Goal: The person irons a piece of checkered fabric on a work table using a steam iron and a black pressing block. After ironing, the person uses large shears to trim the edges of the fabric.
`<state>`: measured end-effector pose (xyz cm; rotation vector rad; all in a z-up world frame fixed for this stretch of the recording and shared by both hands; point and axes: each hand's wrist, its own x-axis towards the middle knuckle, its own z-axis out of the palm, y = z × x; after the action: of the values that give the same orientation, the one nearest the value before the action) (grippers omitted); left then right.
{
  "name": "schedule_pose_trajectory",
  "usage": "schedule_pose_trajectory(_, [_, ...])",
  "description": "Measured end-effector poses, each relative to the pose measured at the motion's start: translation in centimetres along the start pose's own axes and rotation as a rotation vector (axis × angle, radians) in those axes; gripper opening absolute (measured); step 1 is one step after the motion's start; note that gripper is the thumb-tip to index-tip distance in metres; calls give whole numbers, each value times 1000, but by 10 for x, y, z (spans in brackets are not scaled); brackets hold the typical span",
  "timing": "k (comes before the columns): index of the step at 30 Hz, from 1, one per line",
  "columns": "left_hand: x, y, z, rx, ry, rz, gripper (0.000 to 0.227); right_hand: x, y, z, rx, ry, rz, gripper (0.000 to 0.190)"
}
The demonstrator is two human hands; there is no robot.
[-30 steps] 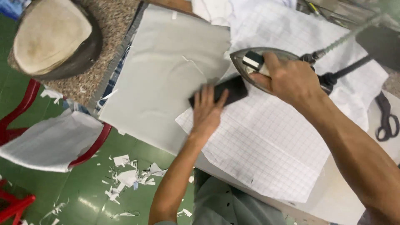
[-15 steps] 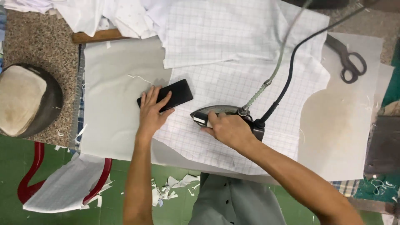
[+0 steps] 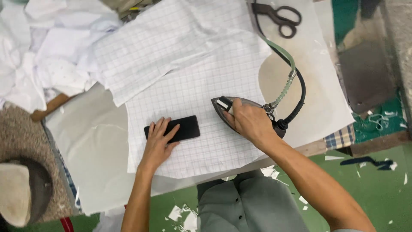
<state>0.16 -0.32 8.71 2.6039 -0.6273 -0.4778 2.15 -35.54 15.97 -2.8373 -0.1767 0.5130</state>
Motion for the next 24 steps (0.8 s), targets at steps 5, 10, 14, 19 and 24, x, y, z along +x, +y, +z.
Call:
schedule_pose_trajectory(5, [58,14,28,198,53,353,63,-3,12,-3,171,159,376,47])
schedule_pose_trajectory(10, [114,44,43,145,46,609,65,-1,7,-6,422,338,786,38])
schedule_pose_trajectory(14, [130,57,49,164,220,776,65,-1,13,8,519,507,1007,37])
schedule_pose_trajectory(19, [125,64,39,162,229,757,62,-5,10,7,520,572,1108,36])
schedule_pose_trajectory(24, [128,62,41,183,252,741,62,-1,20,11,508,563,1162,40])
